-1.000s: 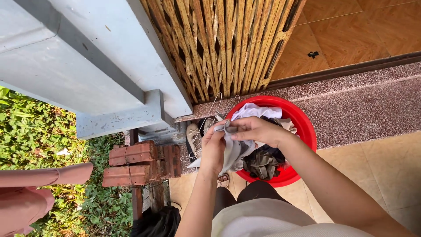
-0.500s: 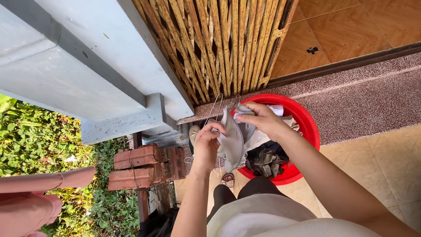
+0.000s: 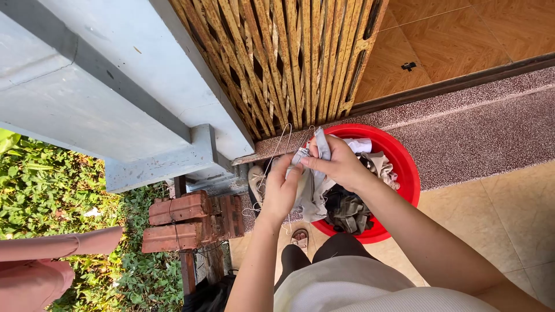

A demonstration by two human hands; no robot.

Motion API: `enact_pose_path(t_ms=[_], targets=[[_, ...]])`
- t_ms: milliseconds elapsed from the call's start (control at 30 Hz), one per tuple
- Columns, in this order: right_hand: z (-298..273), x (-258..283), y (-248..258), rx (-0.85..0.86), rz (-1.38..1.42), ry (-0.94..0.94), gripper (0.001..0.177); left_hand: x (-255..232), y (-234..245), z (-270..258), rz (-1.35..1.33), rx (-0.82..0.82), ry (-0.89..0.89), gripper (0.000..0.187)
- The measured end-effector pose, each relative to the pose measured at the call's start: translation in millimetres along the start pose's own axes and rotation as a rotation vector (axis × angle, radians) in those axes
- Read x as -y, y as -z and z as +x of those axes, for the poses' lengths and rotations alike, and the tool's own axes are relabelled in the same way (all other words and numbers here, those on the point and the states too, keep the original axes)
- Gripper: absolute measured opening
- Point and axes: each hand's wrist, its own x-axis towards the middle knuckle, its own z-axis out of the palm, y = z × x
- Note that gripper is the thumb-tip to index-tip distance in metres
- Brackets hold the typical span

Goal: The recorder is hanging wet clothes onto a clothesline using hangers from a red plastic bucket.

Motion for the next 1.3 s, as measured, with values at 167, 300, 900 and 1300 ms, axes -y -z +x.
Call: enact_pose_path(t_ms=[167,300,900,1300], targets=[[1,8,5,-0.018,0.168,-0.110,0.022,14,-12,-1,-0.169,0.002,0.038,0.018],[4,5,11,0.002,0.324,-0.189,0.054,3,-10,1,-0.081,-0.148,-0.131,0.018],[-13,34,17,0.003,-0.257,-0.136,0.023,-7,-19,-4,-0.685,-0.085,0.177,0.017],[-19,40,22,0.171,-0.324,-0.079,0.013,-1,-21,-3,-0.195,0.050,-0.122,0.012]])
